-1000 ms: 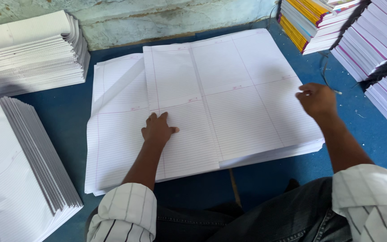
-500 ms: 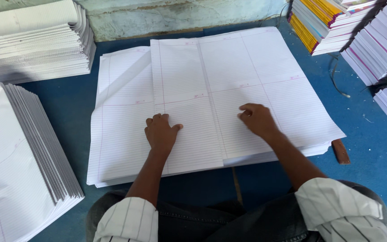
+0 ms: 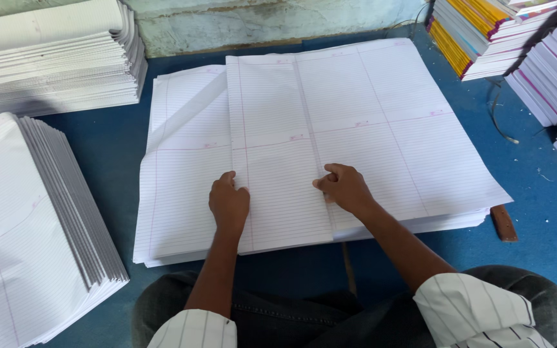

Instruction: The person folds large lined paper sheets in half, presses the crease with a wooden block, and stacks the folded sheets. The person repeats this process for multiple sheets, aligning edges and smoothing folds.

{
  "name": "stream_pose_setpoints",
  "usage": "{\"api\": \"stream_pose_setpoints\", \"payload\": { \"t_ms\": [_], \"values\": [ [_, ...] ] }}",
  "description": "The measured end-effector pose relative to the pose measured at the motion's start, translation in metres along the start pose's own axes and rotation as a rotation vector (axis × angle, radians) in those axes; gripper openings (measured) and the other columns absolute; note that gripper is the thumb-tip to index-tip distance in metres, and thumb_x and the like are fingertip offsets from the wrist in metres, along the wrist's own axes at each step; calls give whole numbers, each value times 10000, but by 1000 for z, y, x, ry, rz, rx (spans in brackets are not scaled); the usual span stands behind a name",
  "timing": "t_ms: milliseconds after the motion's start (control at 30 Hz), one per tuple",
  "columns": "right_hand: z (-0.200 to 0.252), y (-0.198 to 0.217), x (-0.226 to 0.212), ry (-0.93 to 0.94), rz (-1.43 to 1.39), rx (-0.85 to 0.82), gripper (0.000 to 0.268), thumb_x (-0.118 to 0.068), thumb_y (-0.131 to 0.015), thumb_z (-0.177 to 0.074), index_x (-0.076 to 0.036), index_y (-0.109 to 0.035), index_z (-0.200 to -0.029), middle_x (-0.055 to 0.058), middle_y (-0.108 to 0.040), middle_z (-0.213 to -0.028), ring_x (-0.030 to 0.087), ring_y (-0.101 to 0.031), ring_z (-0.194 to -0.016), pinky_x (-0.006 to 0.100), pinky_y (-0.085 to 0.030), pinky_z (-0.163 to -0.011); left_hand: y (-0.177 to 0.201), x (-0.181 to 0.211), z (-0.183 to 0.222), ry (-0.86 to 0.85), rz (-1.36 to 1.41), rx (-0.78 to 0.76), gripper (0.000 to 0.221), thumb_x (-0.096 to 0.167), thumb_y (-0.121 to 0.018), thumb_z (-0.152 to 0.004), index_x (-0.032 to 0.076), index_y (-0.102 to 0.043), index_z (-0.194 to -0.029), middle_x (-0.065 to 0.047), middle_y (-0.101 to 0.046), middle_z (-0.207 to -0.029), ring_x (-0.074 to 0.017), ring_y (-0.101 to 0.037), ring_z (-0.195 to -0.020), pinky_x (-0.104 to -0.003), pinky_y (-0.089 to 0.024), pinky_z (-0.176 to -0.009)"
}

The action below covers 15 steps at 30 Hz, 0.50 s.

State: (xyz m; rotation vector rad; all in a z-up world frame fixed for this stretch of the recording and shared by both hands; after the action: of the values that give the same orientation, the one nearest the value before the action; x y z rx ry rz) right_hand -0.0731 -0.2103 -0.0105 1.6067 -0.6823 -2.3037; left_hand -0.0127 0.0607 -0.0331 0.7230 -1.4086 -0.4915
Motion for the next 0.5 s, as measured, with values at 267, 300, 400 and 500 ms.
{"api": "stream_pose_setpoints", "payload": {
  "t_ms": [267, 300, 400, 500],
  "values": [
    [-1, -15, -1, -150, -344, -162, 631, -310, -712, -899, 84, -557, -1366, 225, -719, -1046, 252, -714, -919, 300, -599, -747, -1, 10, 6, 24, 111, -50, 566, 86, -726, -840, 17, -581, -1383, -227, -663, -1287, -313, -663, -1176, -413, -548, -976],
    [1, -18, -2, -182, -399, -187, 617, -307, -692, -913, 86, -545, -1365, 236, -710, -1069, 253, -736, -950, 299, -620, -769, -1, 13, 8, 29, 142, -66, 569, 100, -733, -844, 18, -579, -1385, -233, -660, -1292, -312, -663, -1173, -409, -553, -972],
    [8, -19, -7, -206, -369, -153, 582, -268, -630, -922, 26, -486, -1403, 274, -695, -1113, 289, -743, -973, 319, -624, -773, 2, 20, 12, 71, 211, -98, 601, 141, -764, -835, 15, -562, -1387, -230, -633, -1319, -300, -639, -1195, -402, -558, -960],
    [12, -14, -12, -224, -372, -141, 582, -249, -626, -926, 29, -486, -1418, 308, -698, -1119, 323, -740, -959, 324, -611, -768, 9, 25, 16, 161, 278, -157, 661, 195, -757, -849, -7, -502, -1424, -238, -601, -1345, -313, -641, -1190, -405, -573, -944]
  ]
}}
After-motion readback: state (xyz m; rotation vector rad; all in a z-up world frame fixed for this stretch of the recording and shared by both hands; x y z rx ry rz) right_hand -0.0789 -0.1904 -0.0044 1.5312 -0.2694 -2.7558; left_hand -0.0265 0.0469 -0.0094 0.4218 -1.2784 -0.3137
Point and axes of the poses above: each hand's wrist, its own z-axis away from the middle knuckle, its own y-axis out of the back of the hand, x = y × z, the point moved 5 cm from there along -z, towards the middle knuckle
